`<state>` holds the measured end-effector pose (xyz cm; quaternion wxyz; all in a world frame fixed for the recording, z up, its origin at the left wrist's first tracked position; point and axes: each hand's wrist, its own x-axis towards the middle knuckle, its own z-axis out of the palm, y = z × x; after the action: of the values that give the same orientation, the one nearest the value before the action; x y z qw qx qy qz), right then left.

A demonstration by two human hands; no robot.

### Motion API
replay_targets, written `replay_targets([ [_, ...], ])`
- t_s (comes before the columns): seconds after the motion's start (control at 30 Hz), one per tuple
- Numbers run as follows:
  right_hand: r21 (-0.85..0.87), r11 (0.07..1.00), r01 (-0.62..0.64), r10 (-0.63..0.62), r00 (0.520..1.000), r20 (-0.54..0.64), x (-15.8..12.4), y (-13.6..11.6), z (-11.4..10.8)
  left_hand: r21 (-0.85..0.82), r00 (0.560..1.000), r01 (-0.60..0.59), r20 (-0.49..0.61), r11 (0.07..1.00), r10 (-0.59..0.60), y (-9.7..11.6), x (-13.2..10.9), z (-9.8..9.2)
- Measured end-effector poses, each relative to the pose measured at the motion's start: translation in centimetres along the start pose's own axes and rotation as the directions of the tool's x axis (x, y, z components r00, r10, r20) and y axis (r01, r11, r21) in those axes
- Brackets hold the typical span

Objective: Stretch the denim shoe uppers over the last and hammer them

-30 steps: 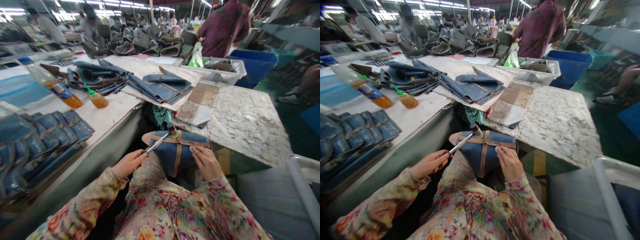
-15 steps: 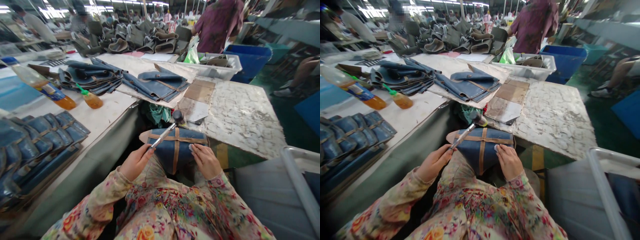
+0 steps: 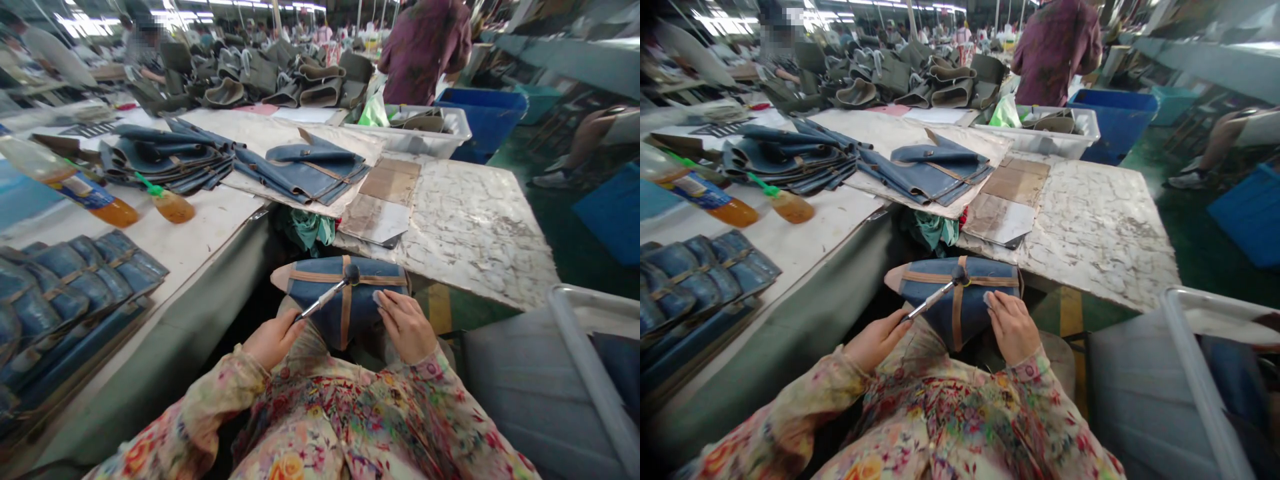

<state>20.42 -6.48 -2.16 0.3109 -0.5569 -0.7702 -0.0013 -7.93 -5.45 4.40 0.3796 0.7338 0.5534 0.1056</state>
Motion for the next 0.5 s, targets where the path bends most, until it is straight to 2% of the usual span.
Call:
replay_targets([
  [0.07, -0.005, 1.000, 0.001, -0.001, 1.000, -0.001, -0.2, -0.1, -0.1, 0.021, 1.000, -0.011, 0.022, 1.000, 0.010, 0.3, 0.3, 0.5],
  [0.2, -0.010, 1.000, -0.027, 0.027, 1.000, 0.016, -0.9, -0.2, -0.3, -0.004, 0.995, -0.090, -0.039, 0.996, 0.090, 1.0, 1.0, 1.1],
  [0.37, -0.018, 0.999, -0.044, 0.044, 0.999, 0.007, -1.4, -0.4, -0.6, 0.105, 0.998, -0.015, 0.069, 0.994, 0.007, 1.0, 1.7, 1.5],
  [0.5, -0.010, 0.999, -0.043, 0.043, 0.999, 0.011, -1.5, -0.3, -0.6, 0.059, 0.997, -0.076, -0.006, 0.995, 0.076, 1.0, 1.7, 1.6],
])
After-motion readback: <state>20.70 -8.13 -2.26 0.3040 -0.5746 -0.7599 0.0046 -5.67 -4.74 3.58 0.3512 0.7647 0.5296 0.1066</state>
